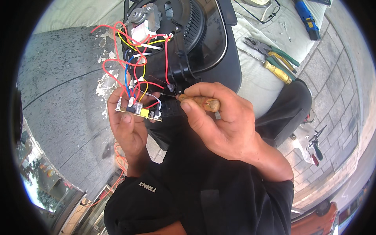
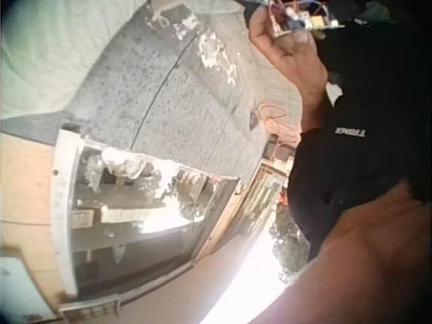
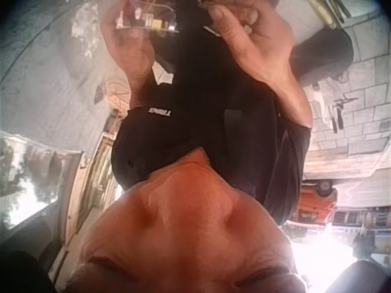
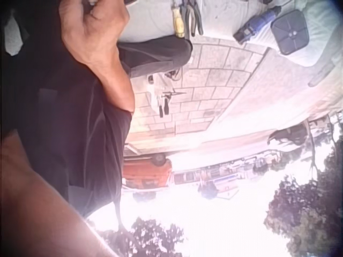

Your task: The person sits on the ground and works on a small green circuit board connected to a black device. They use a screwdriver to adjust components on the board and handle various colored wires attached to the device.

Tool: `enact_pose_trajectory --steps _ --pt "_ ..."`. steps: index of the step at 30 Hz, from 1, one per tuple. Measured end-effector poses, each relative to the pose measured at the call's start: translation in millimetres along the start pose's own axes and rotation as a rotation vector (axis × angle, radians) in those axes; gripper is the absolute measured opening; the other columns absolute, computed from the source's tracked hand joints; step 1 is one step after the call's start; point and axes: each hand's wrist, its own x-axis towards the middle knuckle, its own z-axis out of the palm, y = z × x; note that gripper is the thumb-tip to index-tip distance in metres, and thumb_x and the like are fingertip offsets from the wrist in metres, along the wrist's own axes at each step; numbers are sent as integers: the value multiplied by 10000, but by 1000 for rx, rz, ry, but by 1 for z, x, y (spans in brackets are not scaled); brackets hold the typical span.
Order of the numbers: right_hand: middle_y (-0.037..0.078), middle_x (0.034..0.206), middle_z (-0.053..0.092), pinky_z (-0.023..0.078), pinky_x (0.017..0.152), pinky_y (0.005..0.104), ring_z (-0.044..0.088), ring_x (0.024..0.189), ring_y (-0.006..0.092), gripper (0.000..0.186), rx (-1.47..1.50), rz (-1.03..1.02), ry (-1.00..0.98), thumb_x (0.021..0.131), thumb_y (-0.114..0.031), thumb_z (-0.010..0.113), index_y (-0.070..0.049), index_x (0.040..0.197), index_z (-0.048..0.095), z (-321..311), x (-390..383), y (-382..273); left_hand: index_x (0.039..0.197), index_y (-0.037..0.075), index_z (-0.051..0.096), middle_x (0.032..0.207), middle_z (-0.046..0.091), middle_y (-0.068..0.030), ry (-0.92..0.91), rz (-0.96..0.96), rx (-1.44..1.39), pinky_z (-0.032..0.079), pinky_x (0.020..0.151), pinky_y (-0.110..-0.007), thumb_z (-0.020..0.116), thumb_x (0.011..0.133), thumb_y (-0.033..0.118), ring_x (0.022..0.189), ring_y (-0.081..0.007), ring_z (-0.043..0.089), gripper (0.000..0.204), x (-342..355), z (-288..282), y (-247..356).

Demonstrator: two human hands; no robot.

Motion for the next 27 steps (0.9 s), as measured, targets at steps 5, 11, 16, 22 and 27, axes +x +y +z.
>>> enact_pose_trajectory --steps 5,11,16,22,27 --pt "62 950 733 522 693 236 656 788 87 219 163 132 4 979 -75 728 23 1162 657 -2 -5 -3 1451 -35 379 1223 608 -206 -52 11 14 551 647 -300 708 923 277 1078 -378 702 696 1 -6 1" --pt "45 922 714 475 625 195 595 711 48 225 417 259 35 1016 -114 693 26 1187 650 -4 -10 -2 1481 -58 348 1270 569 -246 -148 39 -33 563 648 -325 664 934 283 1106 -415 684 718 3 -20 -8" --pt "56 888 702 490 593 206 610 680 61 242 486 296 92 1031 -146 678 21 1204 648 -4 -13 1 1476 -62 350 1267 566 -248 -208 67 -106 562 662 -336 650 947 248 1147 -410 664 682 6 -22 -10" --pt "85 916 709 515 586 223 655 689 97 267 623 286 141 1033 -148 673 29 1230 633 3 -19 9 1467 -76 359 1304 561 -236 -203 125 -154 554 655 -359 601 961 142 1098 -360 667 602 4 -23 -14" --pt "108 935 704 531 590 242 668 699 121 294 698 282 163 1038 -156 665 46 1245 614 6 -23 14 1412 -51 439 1068 623 -153 -100 129 -228 539 619 -321 627 962 90 812 -212 651 508 2 -10 -12"
